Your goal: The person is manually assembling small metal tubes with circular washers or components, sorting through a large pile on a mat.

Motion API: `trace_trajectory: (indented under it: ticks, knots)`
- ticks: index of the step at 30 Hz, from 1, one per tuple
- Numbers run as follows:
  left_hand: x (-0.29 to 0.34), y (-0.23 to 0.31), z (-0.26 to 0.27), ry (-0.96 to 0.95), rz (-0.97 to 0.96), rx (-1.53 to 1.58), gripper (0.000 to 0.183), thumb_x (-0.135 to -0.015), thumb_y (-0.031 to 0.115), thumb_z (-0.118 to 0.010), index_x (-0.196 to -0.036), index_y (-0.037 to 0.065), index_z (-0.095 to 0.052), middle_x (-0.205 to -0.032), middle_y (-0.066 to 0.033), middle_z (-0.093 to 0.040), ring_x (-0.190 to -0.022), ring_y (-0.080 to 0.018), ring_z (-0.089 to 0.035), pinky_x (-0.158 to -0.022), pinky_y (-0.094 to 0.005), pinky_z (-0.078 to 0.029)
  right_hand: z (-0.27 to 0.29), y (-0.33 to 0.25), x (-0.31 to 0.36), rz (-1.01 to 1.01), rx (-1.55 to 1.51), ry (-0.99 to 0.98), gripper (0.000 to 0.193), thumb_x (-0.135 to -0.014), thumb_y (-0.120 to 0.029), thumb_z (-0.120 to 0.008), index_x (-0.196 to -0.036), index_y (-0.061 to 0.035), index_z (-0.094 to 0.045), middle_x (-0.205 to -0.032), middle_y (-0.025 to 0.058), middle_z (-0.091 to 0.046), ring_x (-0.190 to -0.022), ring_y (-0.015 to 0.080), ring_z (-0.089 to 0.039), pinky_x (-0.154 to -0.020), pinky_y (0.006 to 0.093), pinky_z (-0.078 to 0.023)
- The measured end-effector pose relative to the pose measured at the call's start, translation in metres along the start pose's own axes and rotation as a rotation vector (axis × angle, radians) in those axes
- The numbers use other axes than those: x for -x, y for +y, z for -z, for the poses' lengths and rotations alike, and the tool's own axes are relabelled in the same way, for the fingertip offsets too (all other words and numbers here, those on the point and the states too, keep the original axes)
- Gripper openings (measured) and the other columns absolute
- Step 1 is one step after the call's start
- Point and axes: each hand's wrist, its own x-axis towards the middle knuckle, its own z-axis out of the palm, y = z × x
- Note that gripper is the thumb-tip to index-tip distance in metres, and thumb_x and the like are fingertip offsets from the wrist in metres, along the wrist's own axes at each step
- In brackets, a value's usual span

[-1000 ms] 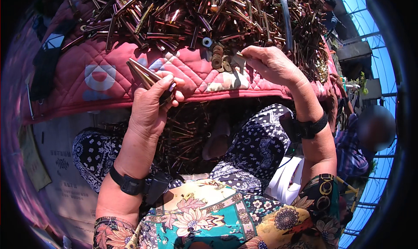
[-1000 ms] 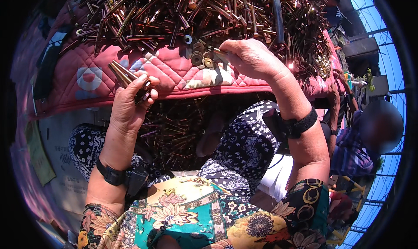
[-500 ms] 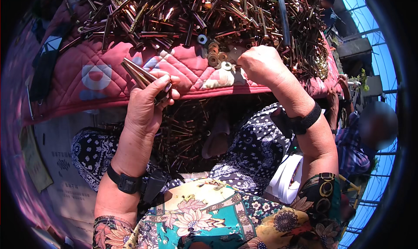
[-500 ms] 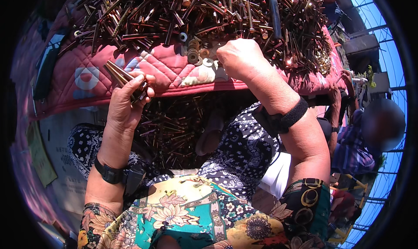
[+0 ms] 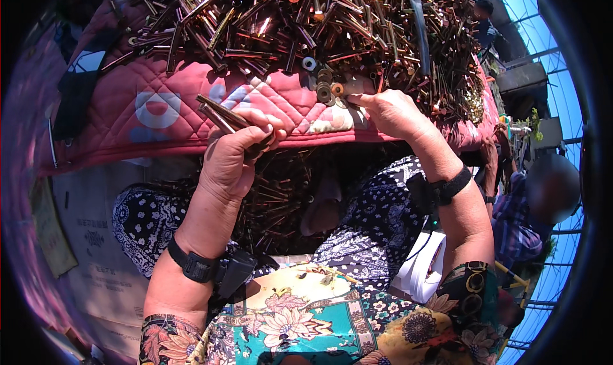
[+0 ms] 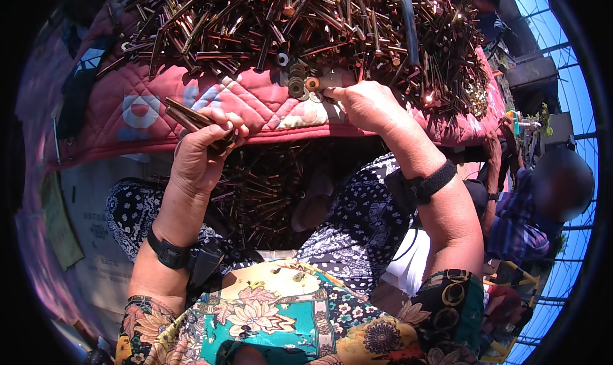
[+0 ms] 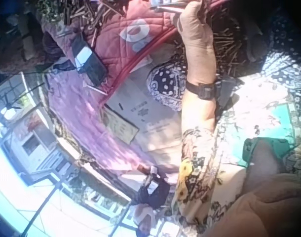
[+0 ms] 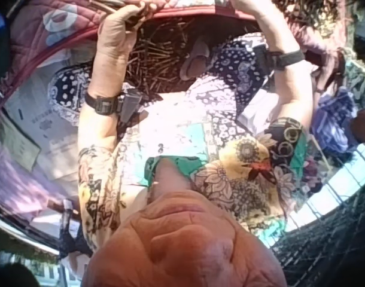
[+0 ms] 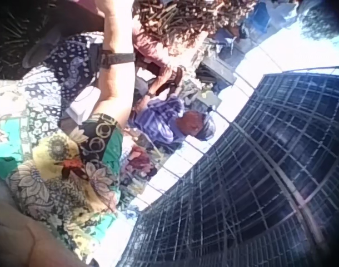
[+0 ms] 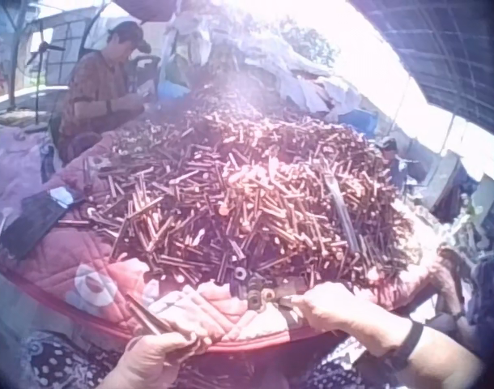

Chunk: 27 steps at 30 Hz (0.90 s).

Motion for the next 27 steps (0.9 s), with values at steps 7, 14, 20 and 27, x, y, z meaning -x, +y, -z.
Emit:
trace_trajectory:
  ticks: [7, 14, 20, 27]
  knots:
    - [-0.004, 0.001, 0.003, 0.091, 0.074, -0.018, 0.016, -0.078, 0.009, -0.058, -0.092, 0.002, -0.060, -0.074, -0.0100, -0.064, -0.065, -0.0204, -0.063, -0.060, -0.0299, -0.051, 0.053, -0.030, -0.058, 0.178, 0.372, -0.431, 0.020, -0.065, -0.003, -0.060, -0.083, -0.0111, -0.065, -0.079, 0.0109, -0.064, -0.083, 0.0305, -0.062, -0.066, 0.0400, -0.051]
    - [-0.003, 0.008, -0.001, 0.119, 0.082, -0.034, 0.017, -0.078, 0.007, -0.059, -0.094, 0.001, -0.060, -0.074, -0.0105, -0.063, -0.059, -0.0181, -0.062, -0.053, -0.0285, -0.050, 0.050, -0.025, -0.057, 0.179, 0.418, -0.505, 0.028, -0.069, -0.005, -0.060, -0.097, -0.0082, -0.059, -0.080, 0.0133, -0.064, -0.084, 0.0318, -0.062, -0.069, 0.0411, -0.051]
    - [0.000, 0.007, -0.005, 0.083, 0.043, 0.050, 0.018, -0.080, 0.003, -0.058, -0.097, -0.002, -0.059, -0.063, -0.0051, -0.057, -0.053, -0.0144, -0.057, -0.052, -0.0274, -0.049, 0.020, -0.016, -0.010, -0.042, 0.063, -0.119, 0.028, -0.075, -0.009, -0.058, -0.102, -0.0154, -0.056, -0.077, 0.0146, -0.063, -0.075, 0.0333, -0.062, -0.063, 0.0433, -0.050]
    - [0.006, -0.003, -0.017, 0.057, 0.065, -0.075, 0.019, -0.081, 0.012, -0.064, -0.097, 0.001, -0.062, -0.079, -0.0078, -0.062, -0.064, -0.0156, -0.061, -0.054, -0.0268, -0.049, -0.020, -0.084, 0.043, -0.159, -0.886, 0.390, 0.027, -0.080, 0.001, -0.056, -0.105, -0.0110, -0.055, -0.067, 0.0112, -0.058, -0.059, 0.0223, -0.061, -0.054, 0.0305, -0.047]
